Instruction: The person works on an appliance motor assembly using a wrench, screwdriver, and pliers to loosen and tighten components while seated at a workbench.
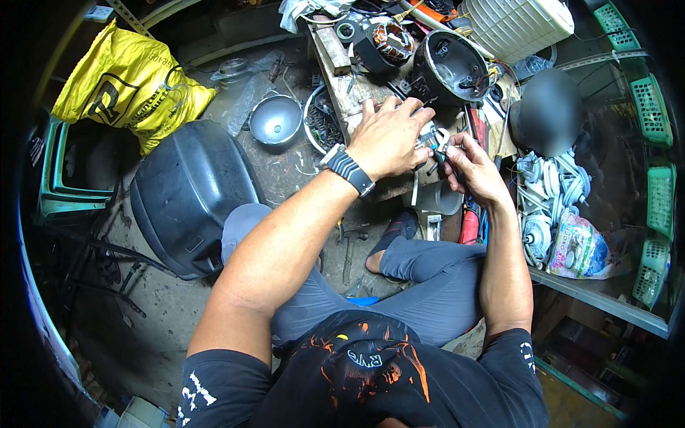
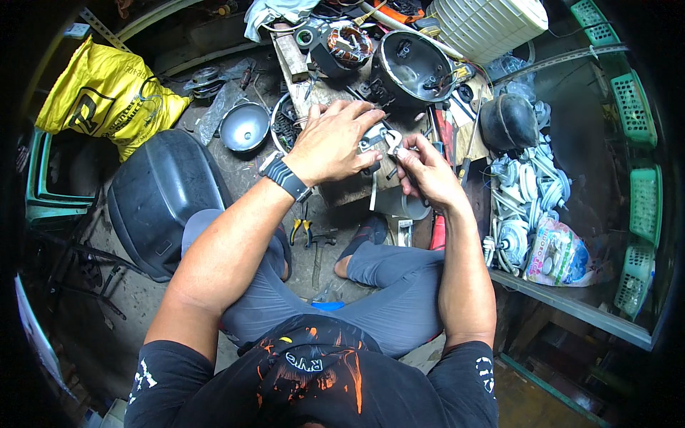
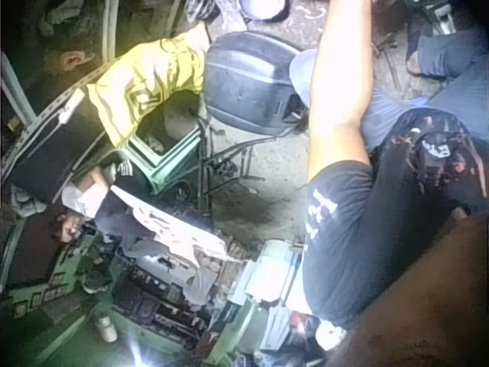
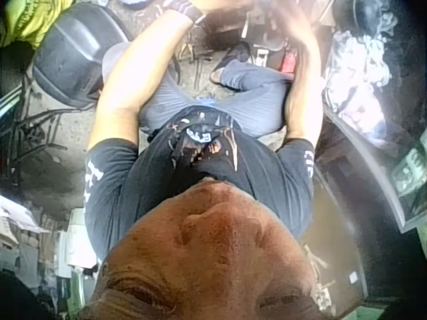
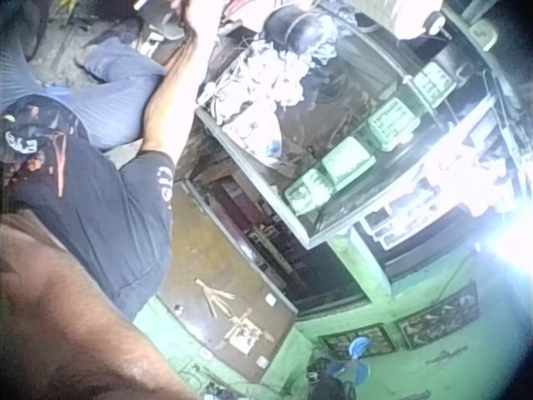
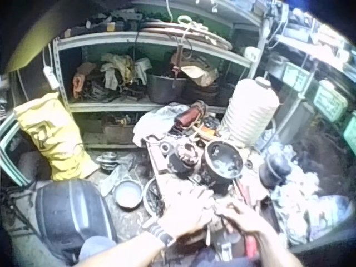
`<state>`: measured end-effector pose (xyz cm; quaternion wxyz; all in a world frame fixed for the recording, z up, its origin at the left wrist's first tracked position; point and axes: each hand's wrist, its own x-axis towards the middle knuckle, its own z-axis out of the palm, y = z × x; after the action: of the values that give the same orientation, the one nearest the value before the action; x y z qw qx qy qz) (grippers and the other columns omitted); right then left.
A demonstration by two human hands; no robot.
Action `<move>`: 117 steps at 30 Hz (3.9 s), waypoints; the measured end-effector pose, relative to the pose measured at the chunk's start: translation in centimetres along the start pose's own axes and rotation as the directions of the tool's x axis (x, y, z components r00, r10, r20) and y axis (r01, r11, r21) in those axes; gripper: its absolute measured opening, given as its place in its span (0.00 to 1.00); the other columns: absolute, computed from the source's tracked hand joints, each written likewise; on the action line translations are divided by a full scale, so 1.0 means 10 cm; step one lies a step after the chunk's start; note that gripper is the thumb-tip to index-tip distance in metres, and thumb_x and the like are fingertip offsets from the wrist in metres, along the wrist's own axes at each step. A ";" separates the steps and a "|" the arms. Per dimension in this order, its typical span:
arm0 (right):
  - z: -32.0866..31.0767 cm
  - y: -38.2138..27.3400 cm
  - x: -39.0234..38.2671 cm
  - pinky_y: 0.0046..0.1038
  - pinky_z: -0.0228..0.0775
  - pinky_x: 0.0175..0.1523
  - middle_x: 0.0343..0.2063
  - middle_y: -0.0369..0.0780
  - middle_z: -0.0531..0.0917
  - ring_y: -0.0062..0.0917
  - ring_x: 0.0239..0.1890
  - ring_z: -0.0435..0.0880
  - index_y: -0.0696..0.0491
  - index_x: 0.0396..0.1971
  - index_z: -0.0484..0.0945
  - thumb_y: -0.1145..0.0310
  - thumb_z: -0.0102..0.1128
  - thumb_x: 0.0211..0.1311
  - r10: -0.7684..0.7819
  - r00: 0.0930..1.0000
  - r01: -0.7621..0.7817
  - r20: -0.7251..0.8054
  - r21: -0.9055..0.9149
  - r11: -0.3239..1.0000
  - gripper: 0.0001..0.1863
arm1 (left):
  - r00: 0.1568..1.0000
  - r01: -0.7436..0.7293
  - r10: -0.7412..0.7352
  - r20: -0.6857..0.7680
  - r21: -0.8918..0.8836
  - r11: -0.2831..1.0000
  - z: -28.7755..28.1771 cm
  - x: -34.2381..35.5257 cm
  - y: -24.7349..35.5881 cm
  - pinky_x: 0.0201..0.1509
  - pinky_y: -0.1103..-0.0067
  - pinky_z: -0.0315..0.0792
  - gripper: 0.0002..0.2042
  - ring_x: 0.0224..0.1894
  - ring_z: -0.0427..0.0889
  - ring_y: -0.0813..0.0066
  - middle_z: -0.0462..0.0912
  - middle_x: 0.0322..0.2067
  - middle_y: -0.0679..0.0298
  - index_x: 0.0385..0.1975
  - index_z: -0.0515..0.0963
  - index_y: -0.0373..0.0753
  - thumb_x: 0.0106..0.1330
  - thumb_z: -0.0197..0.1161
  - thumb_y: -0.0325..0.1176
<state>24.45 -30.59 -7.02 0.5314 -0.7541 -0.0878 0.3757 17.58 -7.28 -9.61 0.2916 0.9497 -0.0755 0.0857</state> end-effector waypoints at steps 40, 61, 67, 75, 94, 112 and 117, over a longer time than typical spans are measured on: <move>-0.01 -0.12 0.02 0.15 0.55 0.20 0.26 0.29 0.75 0.11 0.18 0.70 0.51 0.48 0.76 0.62 0.55 0.81 0.077 0.995 -0.082 0.058 0.096 0.992 0.09 | 1.000 -0.006 0.006 -0.014 0.002 1.000 0.00 0.01 0.01 0.62 0.55 0.65 0.34 0.66 0.74 0.58 0.78 0.64 0.62 0.67 0.76 0.45 0.61 0.72 0.50; 0.00 -0.12 0.13 0.16 0.53 0.23 0.24 0.26 0.71 0.09 0.20 0.64 0.47 0.41 0.76 0.58 0.58 0.80 0.141 0.988 -0.143 0.055 0.039 0.989 0.09 | 0.998 -0.011 0.013 -0.059 0.033 0.999 0.03 0.00 0.02 0.61 0.55 0.66 0.32 0.64 0.75 0.59 0.78 0.60 0.63 0.64 0.76 0.46 0.59 0.71 0.50; -0.13 -0.05 0.17 0.15 0.58 0.23 0.26 0.28 0.74 0.10 0.21 0.68 0.49 0.39 0.74 0.60 0.56 0.81 0.102 0.989 -0.103 0.104 0.001 0.995 0.10 | 0.997 -0.029 0.031 -0.069 0.020 0.999 0.03 0.01 0.02 0.61 0.55 0.66 0.32 0.63 0.75 0.60 0.78 0.60 0.63 0.64 0.76 0.46 0.58 0.70 0.50; -0.09 -0.13 0.21 0.16 0.56 0.23 0.24 0.27 0.71 0.09 0.19 0.64 0.48 0.37 0.73 0.59 0.56 0.81 0.192 0.980 -0.190 0.047 -0.046 0.981 0.11 | 0.997 -0.022 0.025 -0.075 0.040 0.999 0.03 0.01 0.05 0.61 0.56 0.66 0.32 0.63 0.75 0.60 0.78 0.60 0.63 0.63 0.77 0.46 0.58 0.70 0.49; -0.07 -0.06 0.23 0.17 0.49 0.22 0.22 0.24 0.69 0.07 0.19 0.60 0.47 0.40 0.76 0.54 0.58 0.80 0.101 0.994 -0.095 0.043 -0.132 0.987 0.12 | 0.999 -0.033 0.031 0.015 0.163 0.986 0.02 0.02 0.09 0.65 0.56 0.66 0.45 0.67 0.73 0.56 0.77 0.62 0.56 0.71 0.69 0.46 0.49 0.80 0.48; -0.12 -0.14 0.23 0.20 0.53 0.22 0.19 0.27 0.68 0.11 0.18 0.63 0.49 0.35 0.74 0.61 0.55 0.81 0.188 0.978 -0.186 0.088 -0.031 0.982 0.11 | 0.999 -0.023 0.016 0.046 0.154 0.988 0.03 -0.01 0.09 0.65 0.54 0.65 0.45 0.68 0.72 0.55 0.76 0.61 0.55 0.71 0.68 0.46 0.50 0.80 0.47; -0.15 -0.17 0.22 0.20 0.52 0.22 0.22 0.27 0.69 0.11 0.18 0.64 0.50 0.34 0.73 0.62 0.56 0.80 0.198 0.971 -0.202 0.136 0.010 0.979 0.11 | 0.999 -0.021 0.015 0.038 0.161 0.987 0.00 0.03 0.10 0.64 0.54 0.66 0.45 0.67 0.72 0.56 0.76 0.58 0.57 0.70 0.68 0.48 0.50 0.81 0.47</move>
<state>27.43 -29.77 -6.42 0.4925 -0.7258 -0.0427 0.4783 17.64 -8.10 -9.00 0.2118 0.9708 -0.0824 0.0765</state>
